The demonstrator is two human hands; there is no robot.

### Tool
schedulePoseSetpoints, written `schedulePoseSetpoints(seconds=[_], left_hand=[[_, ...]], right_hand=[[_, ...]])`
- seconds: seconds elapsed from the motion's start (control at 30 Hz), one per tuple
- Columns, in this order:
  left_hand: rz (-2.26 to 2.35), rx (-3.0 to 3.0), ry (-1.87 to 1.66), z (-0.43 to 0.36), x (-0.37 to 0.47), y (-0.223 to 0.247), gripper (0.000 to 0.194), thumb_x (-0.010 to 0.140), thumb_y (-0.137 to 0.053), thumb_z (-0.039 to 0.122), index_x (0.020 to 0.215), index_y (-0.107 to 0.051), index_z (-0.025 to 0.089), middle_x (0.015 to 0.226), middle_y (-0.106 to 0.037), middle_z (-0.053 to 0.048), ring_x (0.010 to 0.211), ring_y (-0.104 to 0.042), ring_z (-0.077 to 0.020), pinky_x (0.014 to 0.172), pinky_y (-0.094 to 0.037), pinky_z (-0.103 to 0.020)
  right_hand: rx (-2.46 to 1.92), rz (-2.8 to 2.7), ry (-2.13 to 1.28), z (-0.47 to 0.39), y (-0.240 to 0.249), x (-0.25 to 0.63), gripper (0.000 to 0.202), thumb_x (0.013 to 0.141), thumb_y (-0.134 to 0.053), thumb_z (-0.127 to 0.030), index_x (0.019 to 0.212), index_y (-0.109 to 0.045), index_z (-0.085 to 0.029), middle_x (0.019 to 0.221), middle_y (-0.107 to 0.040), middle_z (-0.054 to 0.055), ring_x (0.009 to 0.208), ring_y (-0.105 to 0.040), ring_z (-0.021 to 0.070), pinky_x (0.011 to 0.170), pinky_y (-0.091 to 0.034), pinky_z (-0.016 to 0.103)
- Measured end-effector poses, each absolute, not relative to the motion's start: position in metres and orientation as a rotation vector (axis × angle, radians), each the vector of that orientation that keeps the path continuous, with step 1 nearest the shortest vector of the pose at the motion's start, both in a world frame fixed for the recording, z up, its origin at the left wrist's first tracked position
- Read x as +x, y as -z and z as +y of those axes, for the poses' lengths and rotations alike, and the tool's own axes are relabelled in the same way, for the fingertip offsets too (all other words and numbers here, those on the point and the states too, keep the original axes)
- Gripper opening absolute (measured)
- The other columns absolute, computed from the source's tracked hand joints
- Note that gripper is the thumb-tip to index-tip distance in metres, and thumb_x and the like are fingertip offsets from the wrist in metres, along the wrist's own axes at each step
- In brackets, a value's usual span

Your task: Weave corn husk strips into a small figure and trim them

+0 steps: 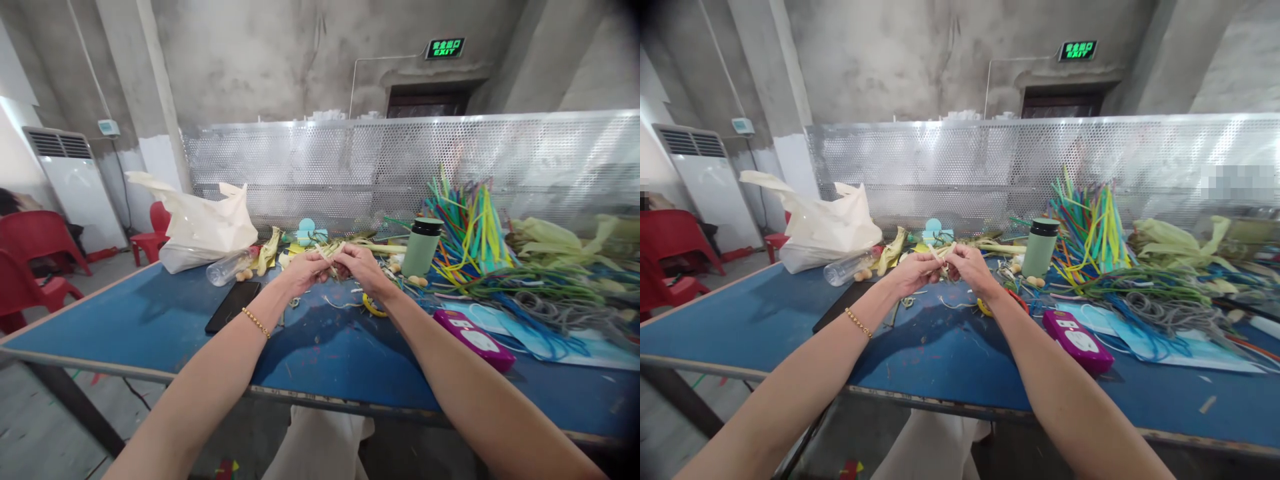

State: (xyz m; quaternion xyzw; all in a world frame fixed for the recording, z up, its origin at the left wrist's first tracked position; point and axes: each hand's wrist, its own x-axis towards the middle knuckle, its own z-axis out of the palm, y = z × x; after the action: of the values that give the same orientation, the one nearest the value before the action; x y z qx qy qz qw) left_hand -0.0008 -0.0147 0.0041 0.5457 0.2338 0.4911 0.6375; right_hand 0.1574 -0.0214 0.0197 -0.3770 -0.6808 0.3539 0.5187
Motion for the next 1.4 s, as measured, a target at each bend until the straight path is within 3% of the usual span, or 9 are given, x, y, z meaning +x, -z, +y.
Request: schedulePoseSetpoints(seconds=[0.23, 0.47, 0.7, 1.07, 1.27, 1.4], left_hand=[[0.517, 1.287, -1.005, -0.008, -0.005, -0.001, 0.015, 0.074, -0.077, 0.015, 0.082, -0.068, 0.005, 0.077, -0.07, -0.01, 0.065, -0.065, -0.0128, 0.069, -0.049, -0.028], [0.558, 1.408, -0.948, -0.01, -0.006, 0.0, 0.012, 0.073, -0.075, 0.016, 0.075, -0.068, 0.006, 0.069, -0.066, -0.008, 0.058, -0.062, -0.0127, 0.06, -0.044, -0.027], [0.546, 1.317, -1.007, -0.014, -0.002, -0.001, 0.027, 0.072, -0.08, 0.031, 0.081, -0.068, 0.009, 0.07, -0.064, -0.006, 0.059, -0.059, -0.0114, 0.056, -0.041, -0.025], [0.561, 1.124, -1.099, -0.017, 0.01, 0.003, 0.015, 0.068, -0.071, 0.003, 0.06, -0.06, 0.008, 0.061, -0.055, -0.002, 0.052, -0.05, -0.008, 0.054, -0.038, -0.025], [0.54, 1.155, -1.107, -0.017, 0.011, 0.004, 0.015, 0.065, -0.074, 0.004, 0.06, -0.061, 0.007, 0.058, -0.056, -0.002, 0.049, -0.05, -0.0076, 0.051, -0.037, -0.025], [0.548, 1.197, -1.111, -0.017, 0.01, 0.004, 0.016, 0.067, -0.076, 0.009, 0.062, -0.061, 0.008, 0.058, -0.058, -0.003, 0.048, -0.053, -0.0084, 0.052, -0.038, -0.024]], right_hand=[[-0.936, -1.665, -0.747, -0.016, -0.019, 0.162, 0.022, 0.074, -0.063, -0.034, 0.062, -0.053, -0.018, 0.05, -0.051, -0.004, 0.043, -0.044, 0.0079, 0.042, -0.036, 0.022], [-0.88, -1.77, -0.838, -0.018, -0.021, 0.165, 0.036, 0.073, -0.07, -0.05, 0.075, -0.065, -0.015, 0.045, -0.049, -0.005, 0.041, -0.04, 0.0077, 0.042, -0.033, 0.022], [-0.823, -1.731, -0.882, -0.017, -0.019, 0.165, 0.033, 0.073, -0.071, -0.048, 0.074, -0.061, -0.016, 0.042, -0.047, -0.007, 0.038, -0.036, 0.007, 0.041, -0.029, 0.021], [-0.869, -1.779, -0.698, -0.01, -0.012, 0.157, 0.02, 0.074, -0.061, -0.035, 0.065, -0.055, -0.018, 0.047, -0.048, -0.005, 0.042, -0.039, 0.0082, 0.044, -0.03, 0.022], [-0.884, -1.758, -0.653, -0.012, -0.013, 0.155, 0.014, 0.07, -0.059, -0.03, 0.063, -0.056, -0.018, 0.047, -0.047, -0.005, 0.044, -0.039, 0.0086, 0.046, -0.032, 0.023], [-0.879, -1.775, -0.73, -0.015, -0.015, 0.155, 0.022, 0.071, -0.06, -0.038, 0.063, -0.054, -0.019, 0.045, -0.046, -0.005, 0.041, -0.036, 0.0085, 0.044, -0.03, 0.023]])
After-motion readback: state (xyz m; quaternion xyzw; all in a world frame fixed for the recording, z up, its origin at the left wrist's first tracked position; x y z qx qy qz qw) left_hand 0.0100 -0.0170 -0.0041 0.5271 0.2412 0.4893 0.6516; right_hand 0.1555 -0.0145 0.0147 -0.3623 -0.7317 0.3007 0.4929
